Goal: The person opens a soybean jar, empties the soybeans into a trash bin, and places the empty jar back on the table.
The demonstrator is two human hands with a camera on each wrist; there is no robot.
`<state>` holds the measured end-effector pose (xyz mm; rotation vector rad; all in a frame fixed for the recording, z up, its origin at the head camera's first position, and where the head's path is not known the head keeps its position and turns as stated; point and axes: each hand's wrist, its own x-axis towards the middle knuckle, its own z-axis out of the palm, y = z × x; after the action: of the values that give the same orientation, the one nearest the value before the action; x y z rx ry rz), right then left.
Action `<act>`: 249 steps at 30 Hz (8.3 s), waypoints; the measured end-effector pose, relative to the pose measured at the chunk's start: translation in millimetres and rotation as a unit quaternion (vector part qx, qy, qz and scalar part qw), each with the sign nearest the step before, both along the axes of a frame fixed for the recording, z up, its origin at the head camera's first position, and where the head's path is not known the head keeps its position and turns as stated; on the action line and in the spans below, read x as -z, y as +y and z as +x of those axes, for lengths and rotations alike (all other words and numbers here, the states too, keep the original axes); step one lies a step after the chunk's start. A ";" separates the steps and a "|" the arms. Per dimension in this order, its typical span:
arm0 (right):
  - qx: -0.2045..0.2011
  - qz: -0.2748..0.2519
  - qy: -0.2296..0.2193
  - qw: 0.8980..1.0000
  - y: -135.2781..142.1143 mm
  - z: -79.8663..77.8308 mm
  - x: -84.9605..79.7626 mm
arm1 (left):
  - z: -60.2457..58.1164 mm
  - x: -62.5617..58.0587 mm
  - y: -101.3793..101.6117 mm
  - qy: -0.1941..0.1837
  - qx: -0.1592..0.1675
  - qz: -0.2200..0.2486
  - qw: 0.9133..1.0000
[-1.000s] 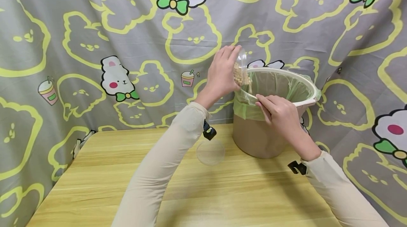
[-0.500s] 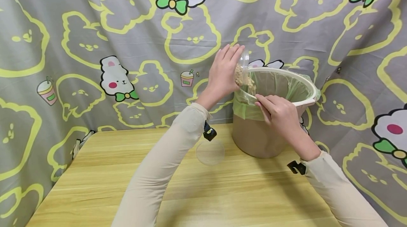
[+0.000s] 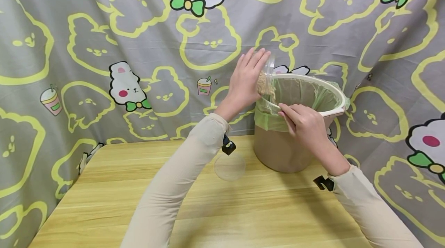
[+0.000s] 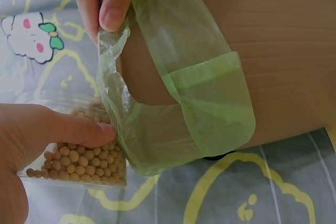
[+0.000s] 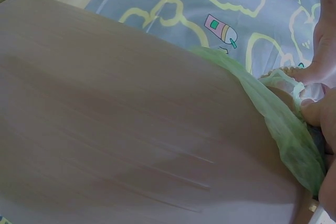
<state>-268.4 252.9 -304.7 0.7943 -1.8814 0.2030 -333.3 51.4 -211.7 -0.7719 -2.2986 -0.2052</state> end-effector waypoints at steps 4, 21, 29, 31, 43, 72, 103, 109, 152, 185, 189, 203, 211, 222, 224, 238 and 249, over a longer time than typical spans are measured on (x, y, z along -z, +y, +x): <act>0.001 0.000 0.000 1.000 0.1 0.2 -0.5 | 0.8 -0.2 -0.2 0.001 0.005 -0.003 1.000; 0.002 0.004 -0.005 1.000 -0.2 1.9 -1.0 | 2.7 2.0 0.4 0.036 0.011 -0.038 0.999; 0.000 0.007 -0.004 1.000 -0.2 2.3 -0.7 | 4.5 2.2 1.6 0.046 0.008 -0.066 0.997; 0.001 0.007 -0.003 1.000 -0.2 2.3 -0.7 | 5.2 2.2 1.8 0.047 0.007 -0.073 0.996; 0.003 0.005 -0.005 1.000 -0.9 2.5 -0.9 | 7.2 2.4 3.8 0.061 0.007 -0.095 0.994; 0.004 0.004 -0.001 1.000 -2.3 3.1 -1.0 | 11.7 7.3 9.5 0.162 0.025 -0.158 0.974; 0.006 0.005 -0.003 1.000 -3.0 4.0 -0.9 | 19.9 -2.0 10.0 0.159 -0.023 -0.074 0.984; 0.005 0.001 0.002 1.000 -2.4 2.4 0.1 | 21.7 -4.2 15.9 0.211 0.000 -0.106 0.972; 0.004 0.007 0.002 1.000 -1.6 2.3 -1.8 | 15.8 12.5 12.8 0.258 0.003 -0.159 0.953; 0.019 -0.038 -0.020 0.999 -8.1 4.1 -1.5 | 28.8 59.8 -115.0 0.024 0.095 0.203 0.974; 0.020 -0.042 -0.018 0.999 -7.4 5.2 -1.6 | 27.8 88.2 -138.3 -0.049 0.091 0.252 0.962; 0.032 -0.033 -0.030 0.999 -7.8 4.8 -0.4 | 29.4 171.0 -197.9 -0.243 0.025 0.327 0.913; 0.032 -0.039 -0.026 0.998 -6.5 6.4 2.8 | 30.1 210.3 -213.6 -0.308 -0.012 0.295 0.904; 0.025 -0.049 -0.025 0.998 -7.4 4.7 3.7 | 30.6 237.2 -221.4 -0.353 -0.007 0.294 0.888; 0.025 -0.048 -0.025 0.998 -7.7 4.3 3.9 | 31.2 241.0 -221.6 -0.367 -0.004 0.299 0.881; 0.032 -0.032 -0.032 0.998 -7.5 5.3 2.3 | 32.8 265.2 -232.8 -0.434 0.007 0.315 0.844; 0.031 -0.029 -0.031 0.999 -11.2 2.0 -2.3 | 29.0 266.8 -239.1 -0.442 -0.007 0.315 0.840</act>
<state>-266.5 241.7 -302.4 0.6959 -1.9468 0.2445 -304.3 -187.7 -478.5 -0.3141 -2.7578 -1.4973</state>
